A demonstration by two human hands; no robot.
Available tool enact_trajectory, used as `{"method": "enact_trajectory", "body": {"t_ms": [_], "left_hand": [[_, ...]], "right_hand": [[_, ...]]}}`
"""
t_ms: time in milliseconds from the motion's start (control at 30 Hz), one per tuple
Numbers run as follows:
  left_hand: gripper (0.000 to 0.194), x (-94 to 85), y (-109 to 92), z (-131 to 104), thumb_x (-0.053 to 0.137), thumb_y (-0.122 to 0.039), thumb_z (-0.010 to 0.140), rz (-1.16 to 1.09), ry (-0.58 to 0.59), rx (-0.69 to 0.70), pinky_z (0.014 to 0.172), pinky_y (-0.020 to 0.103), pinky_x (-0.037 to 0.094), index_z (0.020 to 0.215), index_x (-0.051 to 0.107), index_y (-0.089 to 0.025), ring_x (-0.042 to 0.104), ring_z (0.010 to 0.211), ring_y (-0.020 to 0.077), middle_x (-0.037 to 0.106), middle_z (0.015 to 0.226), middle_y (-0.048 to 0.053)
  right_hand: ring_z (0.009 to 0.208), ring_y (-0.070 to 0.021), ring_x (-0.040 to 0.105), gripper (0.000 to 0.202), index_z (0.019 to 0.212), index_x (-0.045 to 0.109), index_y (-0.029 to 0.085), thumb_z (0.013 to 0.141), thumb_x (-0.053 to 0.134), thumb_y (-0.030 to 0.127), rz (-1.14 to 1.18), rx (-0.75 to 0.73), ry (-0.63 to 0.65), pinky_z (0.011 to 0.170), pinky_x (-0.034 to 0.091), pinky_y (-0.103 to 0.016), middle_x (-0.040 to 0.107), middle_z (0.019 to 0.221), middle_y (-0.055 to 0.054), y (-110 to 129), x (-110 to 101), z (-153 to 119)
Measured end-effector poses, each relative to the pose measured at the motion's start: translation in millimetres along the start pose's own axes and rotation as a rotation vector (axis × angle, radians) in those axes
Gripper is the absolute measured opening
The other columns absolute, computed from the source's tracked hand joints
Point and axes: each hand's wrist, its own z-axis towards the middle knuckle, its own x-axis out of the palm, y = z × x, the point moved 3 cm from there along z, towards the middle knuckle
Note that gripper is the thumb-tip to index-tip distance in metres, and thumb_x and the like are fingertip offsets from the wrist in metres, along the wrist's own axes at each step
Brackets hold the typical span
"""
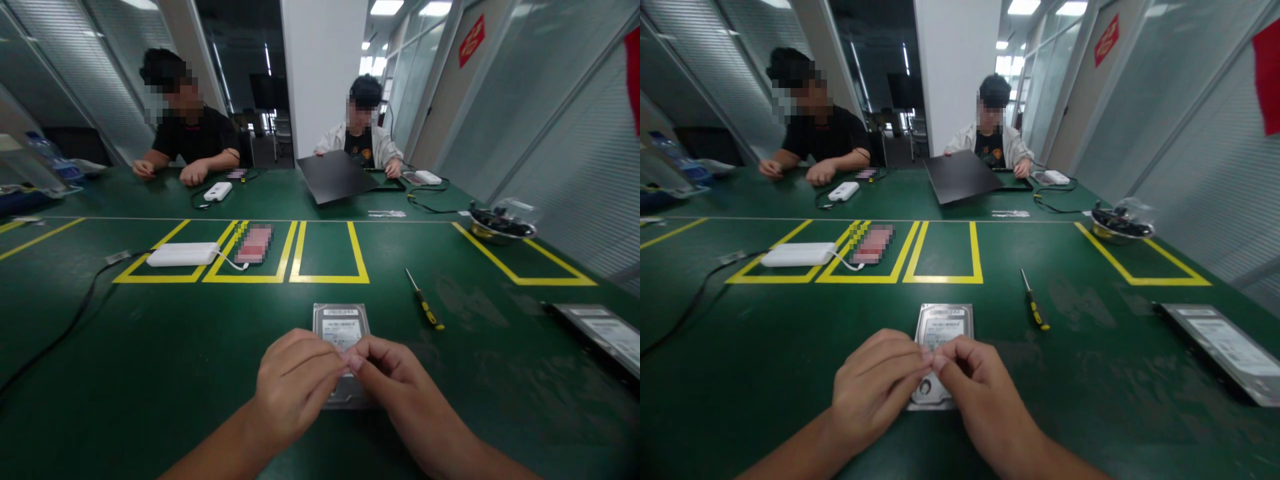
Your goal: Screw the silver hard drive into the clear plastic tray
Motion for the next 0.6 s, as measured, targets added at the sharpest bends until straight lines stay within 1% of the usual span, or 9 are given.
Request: {"method": "enact_trajectory", "body": {"t_ms": [133, 233, 300, 333, 400, 433, 467, 500, 600], "left_hand": [[0.021, 1.0, -1.9, -0.8, 0.062, -0.002, 0.085, 0.026, 0.035, 0.023, 0.073, 0.032, 0.051, 0.102, 0.064, -0.015, 0.063, 0.078, 0.0164, 0.07, 0.088, 0.005], [0.017, 2.4, 0.4, -2.2, 0.061, -0.004, 0.086, 0.017, 0.046, -0.011, 0.071, 0.032, 0.05, 0.099, 0.062, -0.015, 0.06, 0.077, 0.0174, 0.068, 0.085, 0.006], [0.015, 3.4, 3.4, -3.0, 0.059, -0.005, 0.087, -0.003, 0.047, -0.048, 0.07, 0.032, 0.049, 0.098, 0.061, -0.015, 0.059, 0.078, 0.0179, 0.066, 0.085, 0.006], [0.015, 3.8, 5.0, -3.3, 0.058, -0.005, 0.087, -0.009, 0.049, -0.066, 0.07, 0.032, 0.048, 0.098, 0.061, -0.015, 0.059, 0.079, 0.0179, 0.066, 0.086, 0.006], [0.015, 4.3, 8.1, -3.7, 0.057, -0.005, 0.088, -0.02, 0.056, -0.097, 0.07, 0.031, 0.047, 0.098, 0.059, -0.016, 0.058, 0.079, 0.0178, 0.065, 0.086, 0.006], [0.014, 4.3, 9.5, -3.9, 0.057, -0.005, 0.089, -0.024, 0.061, -0.11, 0.07, 0.031, 0.047, 0.098, 0.059, -0.016, 0.058, 0.079, 0.0177, 0.065, 0.086, 0.006], [0.014, 4.3, 10.8, -4.2, 0.056, -0.005, 0.09, -0.026, 0.067, -0.12, 0.071, 0.031, 0.046, 0.098, 0.058, -0.016, 0.058, 0.079, 0.0176, 0.064, 0.085, 0.006], [0.014, 4.1, 12.1, -4.5, 0.055, -0.005, 0.09, -0.027, 0.07, -0.128, 0.071, 0.031, 0.046, 0.098, 0.058, -0.017, 0.057, 0.079, 0.0176, 0.064, 0.085, 0.005], [0.015, 3.7, 15.8, -5.8, 0.054, -0.005, 0.091, -0.016, 0.076, -0.147, 0.072, 0.03, 0.045, 0.099, 0.058, -0.017, 0.057, 0.081, 0.017, 0.063, 0.086, 0.005]], "right_hand": [[0.081, -0.017, 0.056, 0.031, 0.076, 0.064, 0.017, 0.093, 0.055, 0.041, -0.245, -0.119, 0.05, 0.075, 0.042, -0.029, 0.06, 0.082, -0.003, 13.6, -4.8, -2.1], [0.078, -0.0155, 0.057, 0.025, 0.081, 0.067, 0.019, 0.095, 0.051, 0.033, -0.518, -0.2, 0.051, 0.069, 0.042, -0.028, 0.061, 0.083, -0.003, 20.8, -18.3, -4.9], [0.072, -0.0152, 0.055, 0.024, 0.083, 0.065, 0.02, 0.096, 0.048, 0.032, -0.801, -0.247, -0.04, 0.064, 0.04, -0.028, 0.06, 0.081, -0.003, 21.3, -37.6, -5.0], [0.072, -0.0162, 0.054, 0.023, 0.084, 0.064, 0.021, 0.096, 0.048, 0.032, -0.977, -0.269, -0.1, 0.064, 0.04, -0.029, 0.059, 0.082, -0.004, 20.4, -49.5, -4.5], [0.074, -0.0195, 0.054, 0.022, 0.082, 0.06, 0.02, 0.094, 0.048, 0.034, -1.327, -0.274, -0.31, 0.066, 0.04, -0.032, 0.058, 0.083, -0.006, 17.7, -77.2, -2.8], [0.076, -0.0217, 0.055, 0.02, 0.082, 0.059, 0.02, 0.094, 0.049, 0.034, -1.47, -0.254, -0.413, 0.067, 0.04, -0.034, 0.057, 0.084, -0.007, 15.9, -90.7, -1.8], [0.079, -0.0233, 0.056, 0.017, 0.087, 0.059, 0.02, 0.093, 0.051, 0.034, -1.564, -0.224, -0.478, 0.067, 0.041, -0.034, 0.057, 0.087, -0.008, 13.5, -102.8, -0.5], [0.082, -0.0245, 0.057, 0.016, 0.095, 0.058, 0.02, 0.092, 0.052, 0.034, -1.608, -0.195, -0.517, 0.067, 0.042, -0.035, 0.058, 0.092, -0.008, 11.1, -113.3, 0.9], [0.089, -0.0262, 0.058, 0.021, 0.104, 0.051, 0.019, 0.093, 0.053, 0.037, -1.633, -0.114, -0.57, 0.068, 0.045, -0.035, 0.056, 0.101, -0.01, 4.3, -134.2, 5.6]]}}
